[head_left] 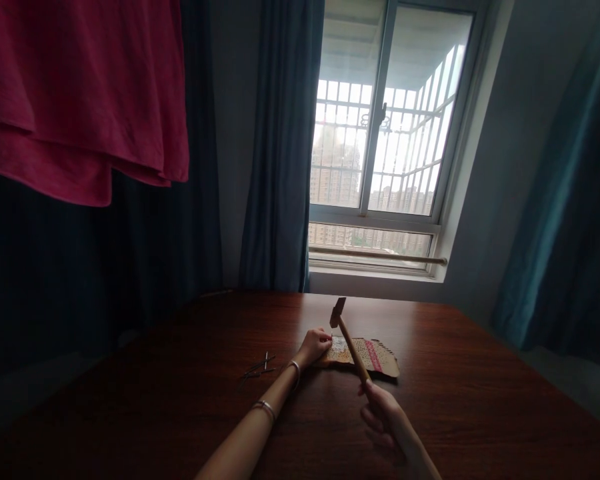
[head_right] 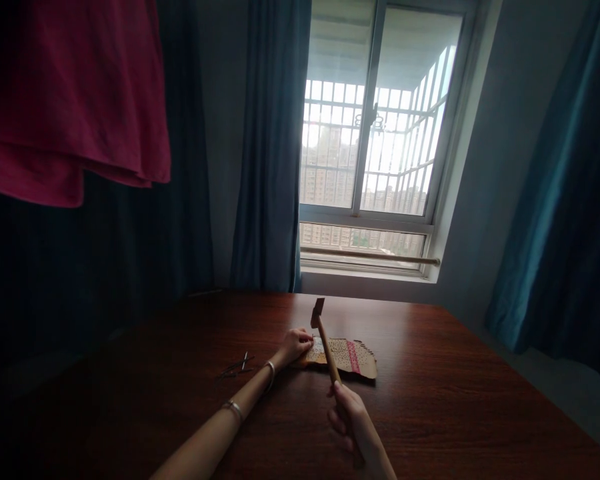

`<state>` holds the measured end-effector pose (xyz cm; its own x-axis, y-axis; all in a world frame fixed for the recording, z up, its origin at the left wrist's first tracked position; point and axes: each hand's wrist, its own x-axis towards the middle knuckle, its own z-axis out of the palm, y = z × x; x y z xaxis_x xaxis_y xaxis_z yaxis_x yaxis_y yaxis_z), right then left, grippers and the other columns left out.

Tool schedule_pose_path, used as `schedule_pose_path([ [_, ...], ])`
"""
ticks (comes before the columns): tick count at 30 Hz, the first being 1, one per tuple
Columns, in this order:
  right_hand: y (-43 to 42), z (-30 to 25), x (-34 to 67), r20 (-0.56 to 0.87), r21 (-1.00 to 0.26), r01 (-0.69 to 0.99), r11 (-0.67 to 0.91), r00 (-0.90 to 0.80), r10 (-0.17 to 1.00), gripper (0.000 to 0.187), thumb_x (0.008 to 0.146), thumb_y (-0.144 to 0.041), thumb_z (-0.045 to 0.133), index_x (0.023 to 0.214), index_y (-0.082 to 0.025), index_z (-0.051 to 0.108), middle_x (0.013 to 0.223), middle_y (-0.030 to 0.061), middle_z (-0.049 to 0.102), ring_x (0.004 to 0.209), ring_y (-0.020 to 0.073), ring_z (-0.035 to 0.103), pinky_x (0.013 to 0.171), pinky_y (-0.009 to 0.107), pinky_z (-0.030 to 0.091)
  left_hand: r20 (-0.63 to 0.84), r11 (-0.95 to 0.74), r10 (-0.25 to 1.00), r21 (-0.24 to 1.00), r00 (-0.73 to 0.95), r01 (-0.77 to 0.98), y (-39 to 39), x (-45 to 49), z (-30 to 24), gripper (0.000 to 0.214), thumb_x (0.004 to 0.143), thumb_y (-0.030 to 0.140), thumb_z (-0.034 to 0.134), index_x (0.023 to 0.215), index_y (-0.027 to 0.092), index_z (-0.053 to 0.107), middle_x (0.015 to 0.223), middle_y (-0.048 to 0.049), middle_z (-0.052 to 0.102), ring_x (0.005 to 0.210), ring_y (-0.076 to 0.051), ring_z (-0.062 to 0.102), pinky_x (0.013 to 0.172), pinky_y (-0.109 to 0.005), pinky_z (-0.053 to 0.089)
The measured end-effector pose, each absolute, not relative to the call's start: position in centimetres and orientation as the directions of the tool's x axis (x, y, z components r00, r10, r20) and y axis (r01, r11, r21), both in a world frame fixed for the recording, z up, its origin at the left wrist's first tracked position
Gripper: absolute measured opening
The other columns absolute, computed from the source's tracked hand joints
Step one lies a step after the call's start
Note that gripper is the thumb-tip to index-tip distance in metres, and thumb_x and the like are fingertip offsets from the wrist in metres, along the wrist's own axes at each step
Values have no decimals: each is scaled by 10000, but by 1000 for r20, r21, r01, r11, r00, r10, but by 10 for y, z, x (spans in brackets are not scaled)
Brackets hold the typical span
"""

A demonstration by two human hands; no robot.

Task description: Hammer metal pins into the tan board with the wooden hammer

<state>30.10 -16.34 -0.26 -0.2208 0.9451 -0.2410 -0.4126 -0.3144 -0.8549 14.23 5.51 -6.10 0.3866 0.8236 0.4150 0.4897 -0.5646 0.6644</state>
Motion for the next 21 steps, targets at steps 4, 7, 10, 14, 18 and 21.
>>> schedule_pose_path([
  [4,-163,-7,302,-282,-849,-390,-356,-235,930,385,699,-567,548,830,-226,429,414,-117,374,270,-2,187,308,160,13,412,-563,824,675,389,478,55,142,-61,234,723,268,532,784,151,725,725,-35,605,613,-117,526,600,-218,374],
  [7,-163,-9,302,-259,-857,-388,-339,-243,935,376,714,-567,532,833,-227,428,411,-117,368,271,2,179,308,163,15,412,-565,823,670,392,482,55,143,-61,223,725,259,531,768,155,725,727,-34,607,628,-120,530,614,-215,377],
  [10,-162,-8,301,-239,-855,-407,-322,-242,940,361,728,-557,525,834,-226,425,406,-120,356,271,1,161,307,164,16,412,-564,824,663,389,492,56,143,-61,216,721,250,535,758,152,724,729,-37,606,624,-118,522,606,-210,373],
  [14,-162,-6,301,-263,-863,-385,-327,-209,942,378,696,-553,556,813,-219,423,408,-114,374,273,-4,172,309,159,22,398,-557,829,660,394,504,56,142,-61,223,721,253,531,764,148,723,721,-34,600,609,-113,513,598,-207,367],
  [18,-162,-4,300,-254,-863,-392,-319,-209,944,389,686,-572,549,807,-224,422,382,-119,352,264,2,159,303,166,17,384,-541,839,657,385,525,53,142,-59,232,723,266,527,764,152,724,728,-35,601,627,-120,520,623,-210,377],
  [21,-163,-3,300,-254,-857,-405,-318,-206,945,379,693,-562,551,812,-225,424,388,-121,344,273,0,156,309,162,17,386,-542,839,661,384,519,52,142,-58,231,723,269,529,760,152,724,726,-35,599,632,-121,524,622,-210,380],
])
